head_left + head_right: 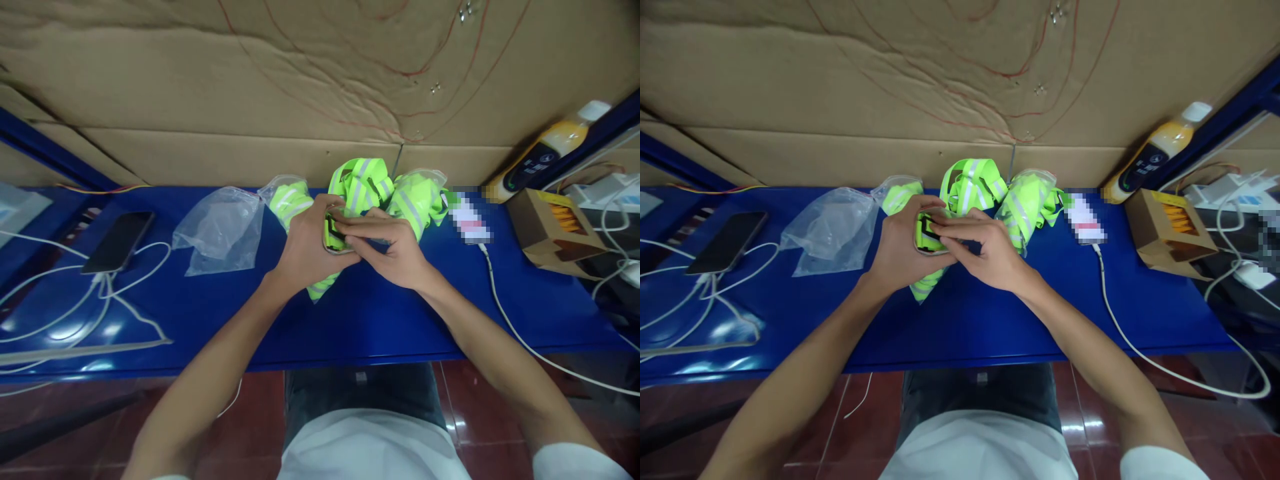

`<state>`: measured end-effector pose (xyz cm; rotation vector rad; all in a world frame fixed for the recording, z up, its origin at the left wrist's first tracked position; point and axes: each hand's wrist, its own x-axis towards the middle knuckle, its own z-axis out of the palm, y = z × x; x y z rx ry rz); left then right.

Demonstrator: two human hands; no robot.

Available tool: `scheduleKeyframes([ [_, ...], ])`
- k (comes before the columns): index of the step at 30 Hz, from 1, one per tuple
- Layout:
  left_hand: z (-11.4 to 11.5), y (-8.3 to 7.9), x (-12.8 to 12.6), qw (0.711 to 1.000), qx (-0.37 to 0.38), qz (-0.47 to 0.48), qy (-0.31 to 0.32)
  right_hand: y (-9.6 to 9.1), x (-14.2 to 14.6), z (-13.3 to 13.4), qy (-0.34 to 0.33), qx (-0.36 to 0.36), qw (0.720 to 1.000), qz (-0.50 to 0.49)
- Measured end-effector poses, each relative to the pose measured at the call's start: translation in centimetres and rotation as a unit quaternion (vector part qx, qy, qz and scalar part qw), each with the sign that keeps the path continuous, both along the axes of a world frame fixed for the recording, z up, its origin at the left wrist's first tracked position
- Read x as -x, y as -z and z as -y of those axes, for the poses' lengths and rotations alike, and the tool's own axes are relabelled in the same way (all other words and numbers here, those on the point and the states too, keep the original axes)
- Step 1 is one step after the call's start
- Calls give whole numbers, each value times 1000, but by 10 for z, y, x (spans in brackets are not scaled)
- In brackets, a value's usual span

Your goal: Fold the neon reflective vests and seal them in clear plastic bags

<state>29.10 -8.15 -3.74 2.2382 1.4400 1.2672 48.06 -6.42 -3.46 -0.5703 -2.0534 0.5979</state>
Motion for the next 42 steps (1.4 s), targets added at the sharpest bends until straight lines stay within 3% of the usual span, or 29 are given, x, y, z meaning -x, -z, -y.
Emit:
scheduleKeyframes([
  [3, 0, -2, 2, 1000, 1, 14, 15, -4, 1, 2, -28, -40, 998, 46],
  [7, -2, -3, 6, 999, 12, 23, 46, -8, 0, 8, -13, -61, 994, 94],
  [12, -3, -7, 6, 996, 23, 60, 56, -9, -5, 7, 45, -107, 992, 58],
  [17, 0, -6, 2, 990, 43, 72, 117, -3, -5, 3, 14, -145, 987, 62],
  [25, -3, -2, 4, 985, 49, 95, 138, -5, 8, 12, 25, -180, 973, 141],
  [34, -3, 2, 4, 978, 50, 146, 137, -9, 13, 11, -3, -131, 984, 117],
  [38, -10, 2, 7, 965, 27, 194, 172, -17, 3, 11, -43, -83, 993, 78],
  [40, -13, 2, 9, 946, 43, 247, 206, -21, -5, 10, -19, -49, 999, 10],
  [42, -13, 0, 10, 912, 83, 322, 238, -22, -12, 7, 59, -17, 995, -82],
])
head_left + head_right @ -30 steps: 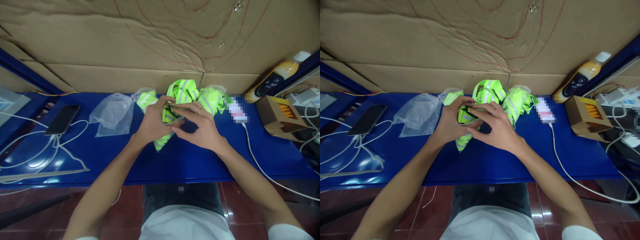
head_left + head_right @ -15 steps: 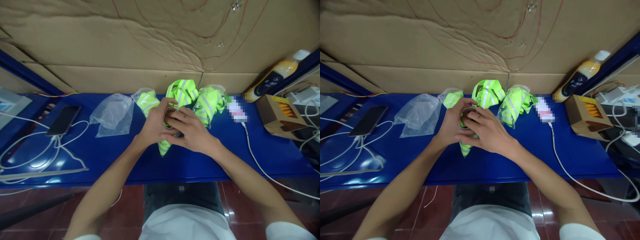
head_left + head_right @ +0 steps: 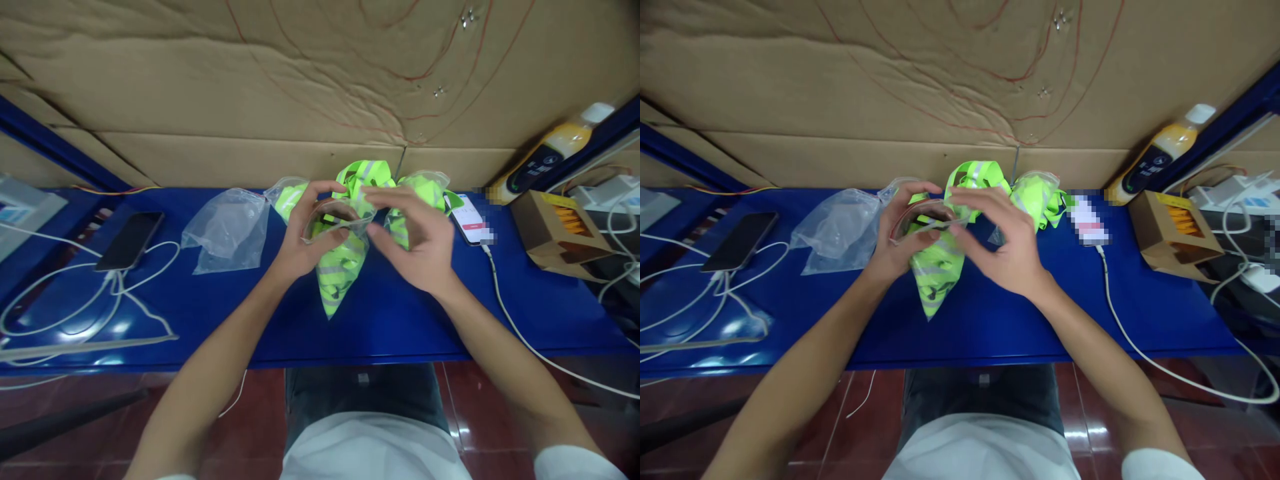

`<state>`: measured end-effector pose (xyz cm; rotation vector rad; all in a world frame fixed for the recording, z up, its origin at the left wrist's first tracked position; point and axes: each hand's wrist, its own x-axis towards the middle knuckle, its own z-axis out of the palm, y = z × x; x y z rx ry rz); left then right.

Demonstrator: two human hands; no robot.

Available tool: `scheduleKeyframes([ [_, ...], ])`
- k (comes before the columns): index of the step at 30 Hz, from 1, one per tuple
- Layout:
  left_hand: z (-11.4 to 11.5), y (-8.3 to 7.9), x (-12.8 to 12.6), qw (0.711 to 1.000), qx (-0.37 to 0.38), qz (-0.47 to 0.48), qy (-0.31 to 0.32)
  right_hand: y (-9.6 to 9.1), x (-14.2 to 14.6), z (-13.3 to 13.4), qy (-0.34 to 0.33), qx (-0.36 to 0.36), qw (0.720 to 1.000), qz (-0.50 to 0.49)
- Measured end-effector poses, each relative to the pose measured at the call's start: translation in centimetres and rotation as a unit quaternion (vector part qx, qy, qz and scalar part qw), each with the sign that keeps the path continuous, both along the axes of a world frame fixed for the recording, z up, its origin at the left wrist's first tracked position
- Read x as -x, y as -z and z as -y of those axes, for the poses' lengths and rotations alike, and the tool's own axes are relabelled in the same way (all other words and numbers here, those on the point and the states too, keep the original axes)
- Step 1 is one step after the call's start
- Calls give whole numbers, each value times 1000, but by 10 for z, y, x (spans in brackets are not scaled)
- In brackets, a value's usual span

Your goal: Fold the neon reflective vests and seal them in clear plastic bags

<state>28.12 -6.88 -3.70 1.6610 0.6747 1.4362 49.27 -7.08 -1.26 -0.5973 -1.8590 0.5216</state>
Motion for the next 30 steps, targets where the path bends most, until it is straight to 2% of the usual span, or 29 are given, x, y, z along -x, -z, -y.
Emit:
scheduleKeyframes([
  [2, 4, -4, -1, 995, 55, 76, 37, 3, -4, -5, 38, 60, 995, -67],
  [3, 7, -6, -3, 989, 82, 109, 52, 5, -4, -7, 19, 108, 991, -79],
  [6, 16, -12, -8, 969, 151, 167, 103, 17, 4, -10, -117, 256, 957, -69],
  [7, 18, -12, -10, 963, 168, 171, 125, 22, 9, -10, -151, 284, 944, -69],
  [9, 19, -11, -12, 959, 182, 163, 147, 29, 17, -7, -172, 307, 932, -89],
  [12, 12, -4, -15, 971, 172, 138, 97, 35, 20, -5, -125, 292, 940, -126],
  [14, 7, 3, -18, 977, 171, 115, 48, 34, 16, -6, -61, 246, 956, -145],
  [16, 3, 9, -22, 984, 162, 72, 31, 34, 10, -10, 8, 191, 970, -153],
  [18, 2, 14, -26, 991, 134, 21, 9, 35, 5, -13, 67, 155, 974, -154],
  [20, 3, 20, -29, 993, 111, -25, -40, 38, 2, -16, 97, 141, 974, -151],
  [22, 4, 24, -29, 988, 111, -51, -94, 41, 0, -19, 102, 140, 974, -148],
  [25, 5, 28, -27, 979, 122, -63, -149, 42, -4, -23, 75, 170, 973, -140],
  [27, 6, 29, -26, 978, 116, -66, -162, 40, -5, -24, 35, 199, 970, -138],
  [30, 6, 27, -25, 982, 104, -64, -143, 37, -5, -24, 3, 207, 970, -125],
])
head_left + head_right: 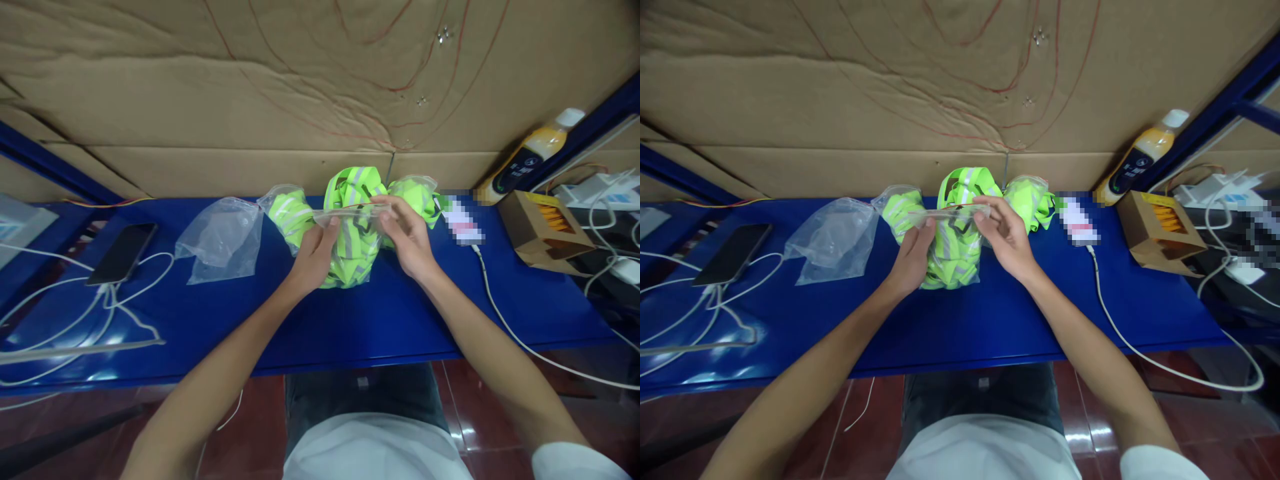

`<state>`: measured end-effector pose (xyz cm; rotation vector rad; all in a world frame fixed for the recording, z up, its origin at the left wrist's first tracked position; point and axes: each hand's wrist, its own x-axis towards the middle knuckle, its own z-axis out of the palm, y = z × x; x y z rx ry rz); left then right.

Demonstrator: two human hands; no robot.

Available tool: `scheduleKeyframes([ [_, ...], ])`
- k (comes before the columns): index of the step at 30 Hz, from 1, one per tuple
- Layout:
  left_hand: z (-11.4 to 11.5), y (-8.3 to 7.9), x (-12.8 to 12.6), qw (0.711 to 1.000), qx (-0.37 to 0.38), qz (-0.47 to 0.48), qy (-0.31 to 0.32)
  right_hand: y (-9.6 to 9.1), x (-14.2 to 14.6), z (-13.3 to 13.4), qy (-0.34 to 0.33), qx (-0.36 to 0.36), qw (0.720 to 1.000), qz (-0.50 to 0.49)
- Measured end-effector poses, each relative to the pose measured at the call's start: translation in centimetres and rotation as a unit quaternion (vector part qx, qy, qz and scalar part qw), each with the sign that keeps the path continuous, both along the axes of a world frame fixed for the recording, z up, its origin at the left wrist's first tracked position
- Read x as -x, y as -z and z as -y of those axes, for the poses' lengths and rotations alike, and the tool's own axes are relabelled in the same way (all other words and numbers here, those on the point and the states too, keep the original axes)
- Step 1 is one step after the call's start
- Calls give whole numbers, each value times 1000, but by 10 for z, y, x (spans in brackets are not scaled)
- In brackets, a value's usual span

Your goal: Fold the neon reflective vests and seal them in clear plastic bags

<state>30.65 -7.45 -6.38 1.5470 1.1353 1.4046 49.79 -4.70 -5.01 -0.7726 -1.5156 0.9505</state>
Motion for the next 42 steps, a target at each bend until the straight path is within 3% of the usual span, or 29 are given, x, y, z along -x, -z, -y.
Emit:
scheduleKeyframes([
  [4, 0, -11, 3, 999, -35, -14, 19, 2, 4, 2, 45, -20, 999, -16],
  [9, 3, -24, 7, 989, -106, -89, -53, 4, 7, 5, 62, -18, 998, -14],
  [14, 4, -14, 3, 993, -89, -10, -72, -3, 4, 11, 91, -92, 991, 39],
  [18, 1, -4, 1, 996, -65, 29, -62, -16, -4, 14, 62, -187, 975, 98],
  [25, 8, -14, -4, 996, -77, 19, -46, -20, -7, 13, 40, -271, 942, 196],
  [32, 11, -13, -8, 994, -89, 24, -59, -9, -4, 5, -11, -248, 925, 288],
  [34, 8, -10, -6, 994, -83, 25, -63, -6, -3, 4, -10, -232, 931, 280],
  [39, 4, -8, -2, 994, -71, 29, -77, -2, 6, 12, 5, -136, 987, 88],
  [42, 5, -12, -3, 994, -80, 43, -60, 1, 11, 12, 21, -63, 998, -16],
])
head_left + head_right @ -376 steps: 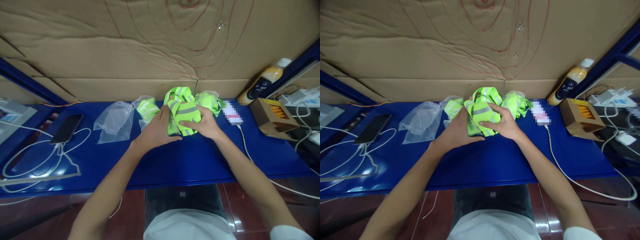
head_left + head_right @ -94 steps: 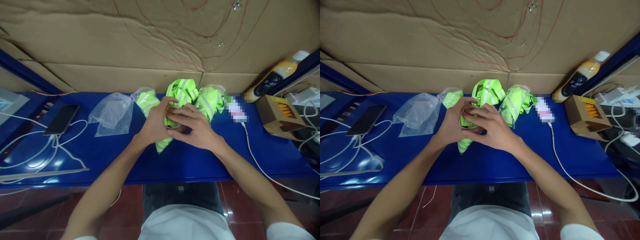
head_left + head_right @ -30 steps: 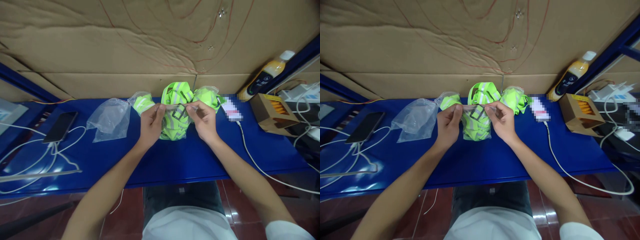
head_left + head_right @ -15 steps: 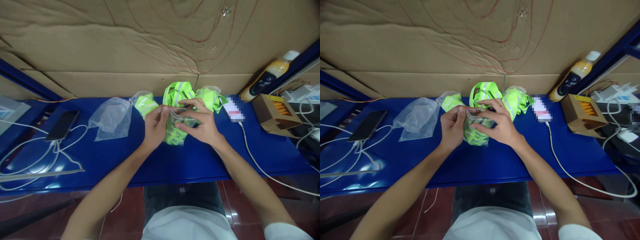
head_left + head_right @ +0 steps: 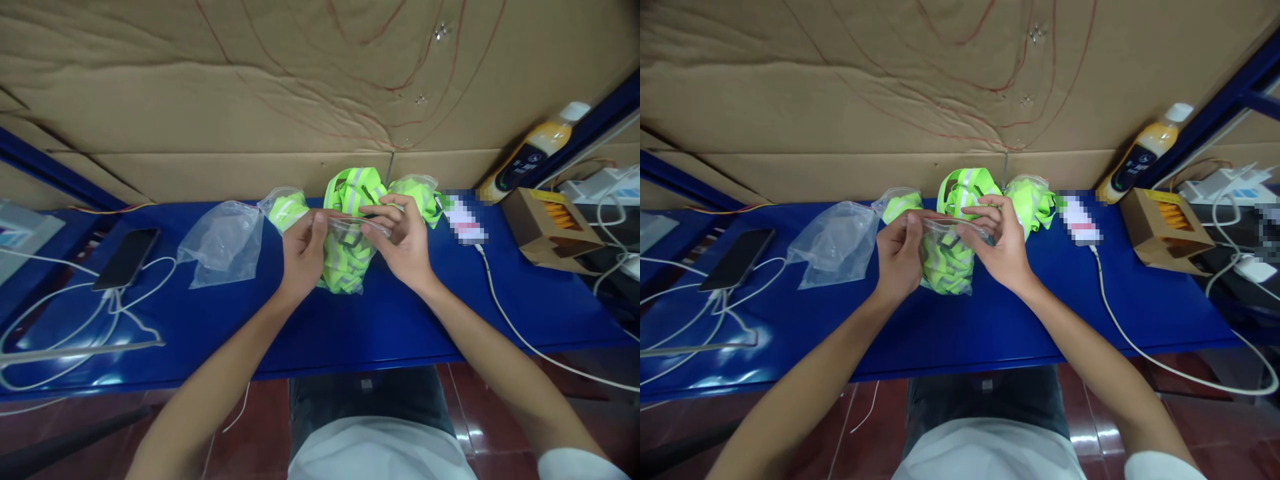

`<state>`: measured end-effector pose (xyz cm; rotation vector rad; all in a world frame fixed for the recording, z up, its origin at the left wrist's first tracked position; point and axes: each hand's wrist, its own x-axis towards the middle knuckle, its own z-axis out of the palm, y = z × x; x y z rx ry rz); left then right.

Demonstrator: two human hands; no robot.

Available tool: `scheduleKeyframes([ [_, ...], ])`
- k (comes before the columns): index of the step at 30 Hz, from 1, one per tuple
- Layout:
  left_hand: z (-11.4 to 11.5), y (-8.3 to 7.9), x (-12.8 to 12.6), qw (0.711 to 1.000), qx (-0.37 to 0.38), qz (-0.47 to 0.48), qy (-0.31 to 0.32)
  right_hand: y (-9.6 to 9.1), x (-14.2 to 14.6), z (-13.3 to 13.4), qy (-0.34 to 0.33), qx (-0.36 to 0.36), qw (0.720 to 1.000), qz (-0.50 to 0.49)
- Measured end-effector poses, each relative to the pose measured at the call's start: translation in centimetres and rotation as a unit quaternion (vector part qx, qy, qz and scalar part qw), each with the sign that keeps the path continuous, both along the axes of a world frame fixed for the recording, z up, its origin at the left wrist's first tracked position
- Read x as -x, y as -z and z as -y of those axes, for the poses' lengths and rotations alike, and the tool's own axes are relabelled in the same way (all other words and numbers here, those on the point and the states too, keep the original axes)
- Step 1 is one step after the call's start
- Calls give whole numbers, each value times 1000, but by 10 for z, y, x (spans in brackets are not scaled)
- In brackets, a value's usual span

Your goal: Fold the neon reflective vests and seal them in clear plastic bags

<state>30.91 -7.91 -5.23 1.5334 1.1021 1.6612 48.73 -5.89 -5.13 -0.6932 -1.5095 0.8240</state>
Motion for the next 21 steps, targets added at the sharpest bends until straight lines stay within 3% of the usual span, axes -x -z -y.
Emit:
scheduleKeyframes([
  [4, -1, -2, 0, 999, -10, -7, 35, 4, -3, -4, 50, 11, 999, 14],
  [10, -2, -1, 4, 1000, -1, -7, 3, -2, -13, 1, 146, -131, 966, 166],
  [12, -2, -1, 6, 1000, -5, -20, -13, -5, -13, 4, 166, -140, 959, 181],
  [14, -3, -2, 9, 999, -12, -36, -35, -7, -11, 4, 142, -93, 973, 155],
  [17, -5, -2, 12, 998, -23, -44, -41, -5, -7, 1, 46, 2, 995, 88],
  [21, -7, -1, 11, 999, -17, -46, -8, 1, -5, -7, 6, 88, 996, 23],
])
